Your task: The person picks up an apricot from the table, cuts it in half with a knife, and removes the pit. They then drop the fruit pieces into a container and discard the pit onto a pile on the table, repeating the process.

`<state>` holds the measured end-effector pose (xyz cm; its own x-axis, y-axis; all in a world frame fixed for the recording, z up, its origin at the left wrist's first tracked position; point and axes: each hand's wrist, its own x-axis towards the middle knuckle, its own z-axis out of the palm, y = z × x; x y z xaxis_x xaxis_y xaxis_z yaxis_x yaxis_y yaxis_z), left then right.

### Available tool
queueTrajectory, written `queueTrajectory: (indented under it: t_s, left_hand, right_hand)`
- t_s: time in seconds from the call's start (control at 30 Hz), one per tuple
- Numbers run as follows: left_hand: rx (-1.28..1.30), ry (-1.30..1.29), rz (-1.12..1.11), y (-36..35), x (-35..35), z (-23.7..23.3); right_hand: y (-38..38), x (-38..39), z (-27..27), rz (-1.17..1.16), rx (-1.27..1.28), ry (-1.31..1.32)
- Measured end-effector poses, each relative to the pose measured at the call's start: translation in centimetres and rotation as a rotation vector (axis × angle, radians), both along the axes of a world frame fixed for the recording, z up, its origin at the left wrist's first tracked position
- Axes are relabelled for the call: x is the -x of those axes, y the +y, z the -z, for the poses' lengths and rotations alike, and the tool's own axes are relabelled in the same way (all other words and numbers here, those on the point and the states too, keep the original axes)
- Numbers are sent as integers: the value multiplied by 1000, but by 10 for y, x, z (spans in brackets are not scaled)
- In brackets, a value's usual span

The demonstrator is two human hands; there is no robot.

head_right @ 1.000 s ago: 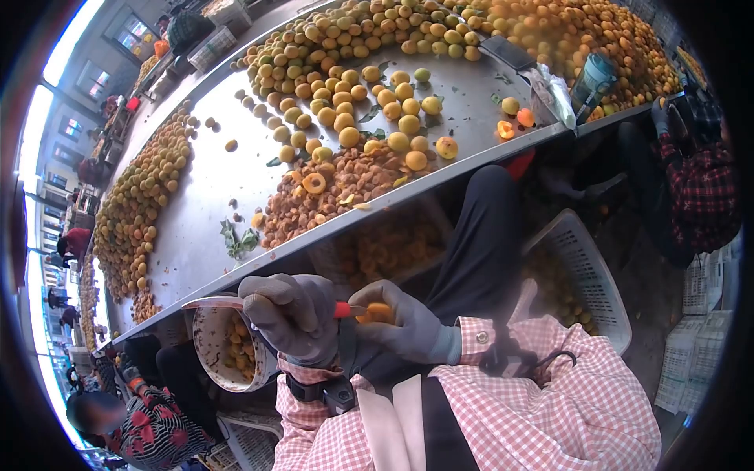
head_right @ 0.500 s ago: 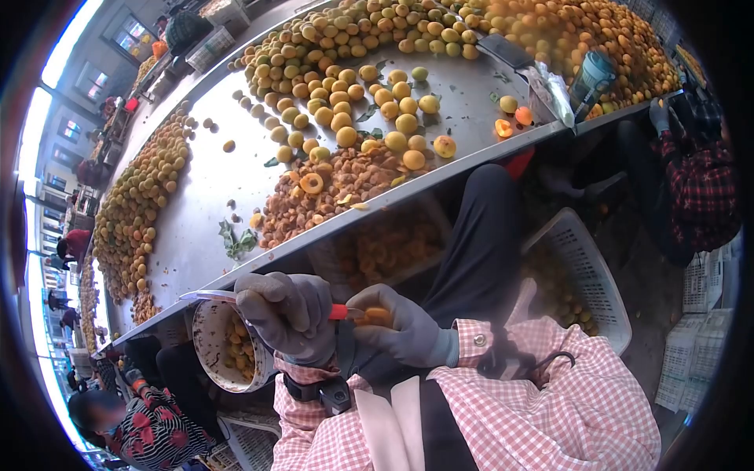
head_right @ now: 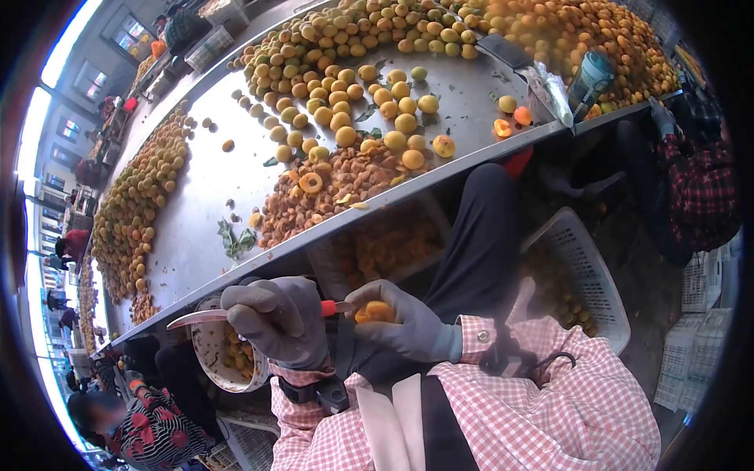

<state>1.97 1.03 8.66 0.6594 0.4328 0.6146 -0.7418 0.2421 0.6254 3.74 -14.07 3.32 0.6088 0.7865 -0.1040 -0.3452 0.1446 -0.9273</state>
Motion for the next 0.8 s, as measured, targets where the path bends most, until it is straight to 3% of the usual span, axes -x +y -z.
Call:
queueTrajectory:
  t_s: [0.67,0.8]
  left_hand:
    - [92,10,70,-1,4,4]
    - [168,142,129,-2,7,10]
  right_hand:
    - [0,0,1,-83,-88,75]
    - [-2,0,4,-76,-66,130]
